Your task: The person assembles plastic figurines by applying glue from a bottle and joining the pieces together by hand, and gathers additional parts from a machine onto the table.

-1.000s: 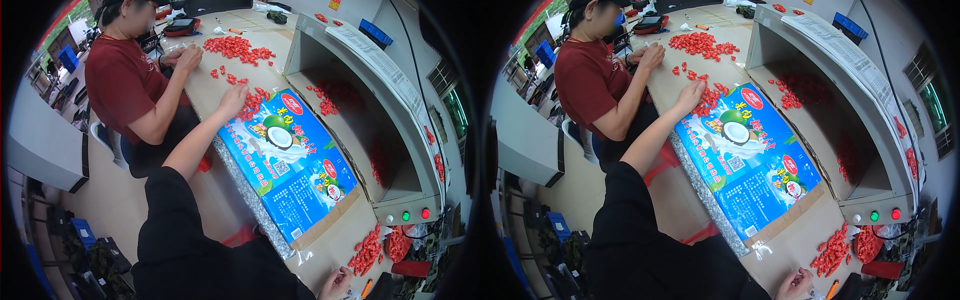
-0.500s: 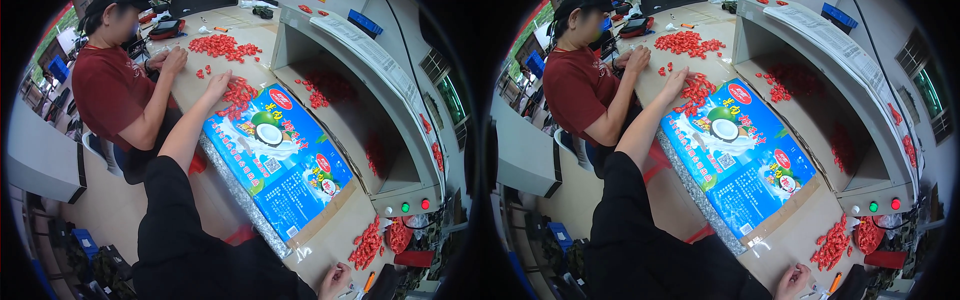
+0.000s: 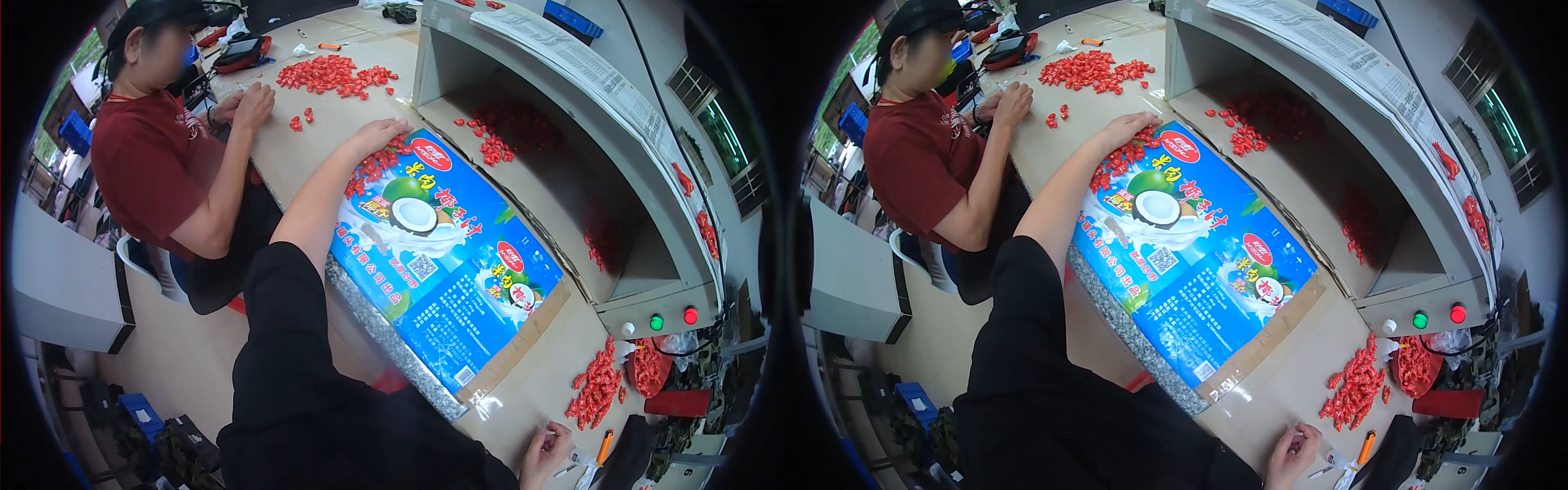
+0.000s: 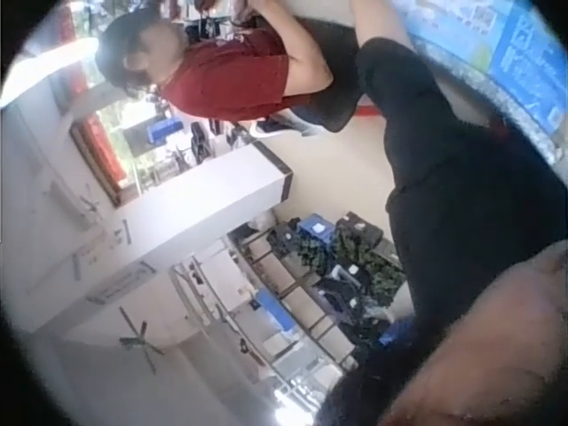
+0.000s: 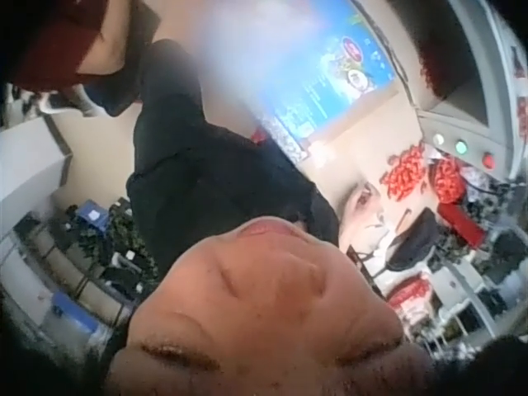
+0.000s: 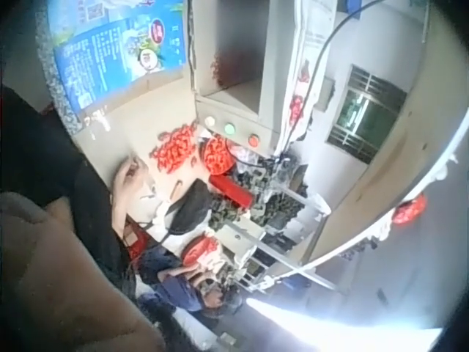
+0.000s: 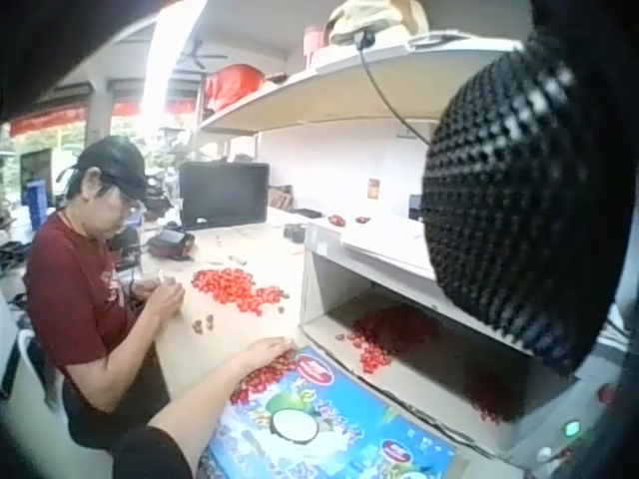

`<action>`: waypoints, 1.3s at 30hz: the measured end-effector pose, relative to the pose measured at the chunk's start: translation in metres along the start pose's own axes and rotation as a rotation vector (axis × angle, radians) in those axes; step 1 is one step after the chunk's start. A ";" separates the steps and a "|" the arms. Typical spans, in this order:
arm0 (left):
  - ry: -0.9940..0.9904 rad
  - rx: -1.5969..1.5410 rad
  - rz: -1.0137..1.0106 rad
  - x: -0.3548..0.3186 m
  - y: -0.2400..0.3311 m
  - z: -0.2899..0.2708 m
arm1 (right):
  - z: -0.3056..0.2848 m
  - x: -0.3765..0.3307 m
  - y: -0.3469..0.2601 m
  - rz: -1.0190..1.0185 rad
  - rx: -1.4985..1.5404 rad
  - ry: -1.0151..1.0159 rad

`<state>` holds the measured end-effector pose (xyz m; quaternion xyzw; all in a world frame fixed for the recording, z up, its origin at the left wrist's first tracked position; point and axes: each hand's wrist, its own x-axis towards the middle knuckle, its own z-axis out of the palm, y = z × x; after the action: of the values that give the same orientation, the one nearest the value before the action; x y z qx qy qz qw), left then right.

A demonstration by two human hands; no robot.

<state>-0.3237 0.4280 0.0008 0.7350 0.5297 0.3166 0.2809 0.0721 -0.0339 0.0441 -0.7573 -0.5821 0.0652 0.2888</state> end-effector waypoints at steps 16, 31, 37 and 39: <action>0.409 -0.093 0.079 -0.136 0.006 -0.025 | 0.002 0.000 0.012 0.125 0.400 0.060; -0.100 0.365 0.429 -0.064 0.083 0.060 | -0.013 -0.020 0.019 0.090 0.396 0.029; -0.249 0.110 0.254 -0.066 0.107 0.080 | -0.021 -0.017 0.017 0.253 0.574 -0.022; -0.191 0.149 0.439 -0.080 0.111 0.082 | -0.022 -0.002 0.004 0.302 0.692 -0.079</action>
<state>-0.2138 0.3143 0.0177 0.8777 0.3505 0.2591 0.1993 0.0845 -0.0441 0.0597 -0.6893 -0.4181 0.3288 0.4919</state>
